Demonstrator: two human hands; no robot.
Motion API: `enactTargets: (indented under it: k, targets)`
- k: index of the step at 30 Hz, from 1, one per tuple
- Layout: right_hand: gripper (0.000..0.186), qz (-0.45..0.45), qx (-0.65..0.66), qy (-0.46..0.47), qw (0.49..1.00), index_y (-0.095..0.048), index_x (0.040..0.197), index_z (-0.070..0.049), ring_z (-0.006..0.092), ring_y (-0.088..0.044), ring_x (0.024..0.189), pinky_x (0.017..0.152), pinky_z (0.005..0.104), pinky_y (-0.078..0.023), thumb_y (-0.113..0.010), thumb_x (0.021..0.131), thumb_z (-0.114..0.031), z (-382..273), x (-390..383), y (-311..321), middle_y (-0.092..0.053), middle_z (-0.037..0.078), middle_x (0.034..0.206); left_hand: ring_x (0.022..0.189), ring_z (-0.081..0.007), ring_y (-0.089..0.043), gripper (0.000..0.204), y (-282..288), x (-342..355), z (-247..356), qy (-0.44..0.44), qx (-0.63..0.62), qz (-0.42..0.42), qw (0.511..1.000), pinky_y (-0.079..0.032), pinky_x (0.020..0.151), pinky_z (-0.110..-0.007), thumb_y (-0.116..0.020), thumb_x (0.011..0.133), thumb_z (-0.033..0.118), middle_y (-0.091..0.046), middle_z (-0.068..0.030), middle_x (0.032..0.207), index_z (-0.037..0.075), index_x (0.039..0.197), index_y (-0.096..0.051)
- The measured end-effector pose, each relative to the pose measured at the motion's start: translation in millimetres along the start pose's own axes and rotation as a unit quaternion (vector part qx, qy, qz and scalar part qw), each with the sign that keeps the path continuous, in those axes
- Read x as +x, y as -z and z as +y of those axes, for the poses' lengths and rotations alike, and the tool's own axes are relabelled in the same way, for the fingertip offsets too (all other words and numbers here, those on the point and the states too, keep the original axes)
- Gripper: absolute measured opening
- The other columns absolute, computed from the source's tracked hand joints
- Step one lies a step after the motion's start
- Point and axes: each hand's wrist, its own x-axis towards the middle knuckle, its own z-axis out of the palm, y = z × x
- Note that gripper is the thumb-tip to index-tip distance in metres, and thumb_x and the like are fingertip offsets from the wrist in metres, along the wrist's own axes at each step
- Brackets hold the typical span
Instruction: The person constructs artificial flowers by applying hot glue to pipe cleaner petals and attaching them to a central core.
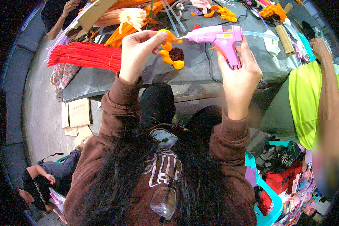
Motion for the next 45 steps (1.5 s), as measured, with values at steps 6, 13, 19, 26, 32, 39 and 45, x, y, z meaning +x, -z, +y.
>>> enactTargets:
  k: [6, 13, 19, 26, 32, 39, 45]
  targets:
    - [0.054, 0.002, 0.022, -0.007, 1.000, -0.055, 0.120, 0.000, 0.0120, -0.062, 0.077, 0.065, 0.0264, -0.052, -0.073, 0.069, -0.004, 0, -1, 0, -0.065, 0.010, 0.089, 0.057, -0.0032, -0.054, 0.022, 0, -1, 3, -0.005, 0.000, 0.006, 1.000, -0.042, 0.052, -0.017, -0.070, 0.079, 0.018, -0.064, -0.0020, 0.069, -0.003, 0.083, -0.068]
    - [0.054, 0.005, 0.004, 0.014, 1.000, -0.055, 0.121, -0.001, 0.0136, -0.063, 0.076, 0.065, 0.0269, -0.051, -0.073, 0.070, -0.005, 5, -2, 3, -0.065, 0.010, 0.088, 0.060, -0.0044, -0.059, 0.023, 0, 1, -4, -0.028, 0.031, 0.013, 0.999, -0.047, 0.055, -0.018, -0.071, 0.078, 0.017, -0.066, -0.0050, 0.069, -0.005, 0.082, -0.068]
    - [0.055, 0.002, -0.001, 0.020, 1.000, -0.055, 0.121, -0.001, 0.0153, -0.063, 0.077, 0.066, 0.0279, -0.051, -0.073, 0.070, -0.005, 4, -2, 6, -0.065, 0.011, 0.090, 0.060, -0.0049, -0.060, 0.023, -1, 0, -2, -0.030, 0.036, 0.017, 0.999, -0.047, 0.055, -0.018, -0.071, 0.078, 0.018, -0.066, -0.0050, 0.069, -0.005, 0.083, -0.068]
    - [0.055, 0.000, -0.008, 0.026, 1.000, -0.054, 0.121, -0.001, 0.0162, -0.063, 0.078, 0.067, 0.0286, -0.051, -0.073, 0.070, -0.006, 6, -2, 7, -0.065, 0.012, 0.090, 0.059, -0.0030, -0.054, 0.024, -3, 0, -4, -0.030, 0.061, 0.018, 0.998, -0.042, 0.053, -0.017, -0.071, 0.079, 0.020, -0.065, -0.0024, 0.073, -0.003, 0.085, -0.068]
    - [0.054, 0.023, -0.081, 0.053, 0.995, -0.056, 0.119, -0.001, 0.0164, -0.064, 0.079, 0.067, 0.0282, -0.051, -0.074, 0.069, -0.006, 10, -2, 11, -0.065, 0.012, 0.091, 0.062, -0.0033, -0.055, 0.025, -3, -5, 7, -0.009, 0.018, -0.006, 1.000, -0.042, 0.055, -0.017, -0.070, 0.080, 0.020, -0.066, -0.0034, 0.075, -0.003, 0.087, -0.068]
    - [0.044, -0.081, 0.212, -0.126, 0.966, -0.059, 0.109, 0.003, 0.0075, -0.059, 0.076, 0.068, 0.0233, -0.048, -0.075, 0.071, -0.010, 0, 3, 28, -0.066, 0.008, 0.089, 0.061, -0.0038, -0.054, 0.024, 0, -4, 8, -0.007, 0.007, 0.000, 1.000, -0.041, 0.054, -0.018, -0.070, 0.080, 0.019, -0.066, -0.0039, 0.075, -0.003, 0.087, -0.068]
    - [0.031, -0.178, 0.067, -0.151, 0.970, -0.063, 0.096, 0.002, 0.0078, -0.057, 0.069, 0.065, 0.0237, -0.046, -0.073, 0.076, -0.019, 16, 16, 55, -0.065, 0.005, 0.080, 0.061, -0.0041, -0.055, 0.024, -5, -5, 1, 0.001, 0.039, -0.014, 0.999, -0.042, 0.056, -0.018, -0.070, 0.080, 0.020, -0.065, -0.0032, 0.074, -0.003, 0.086, -0.068]
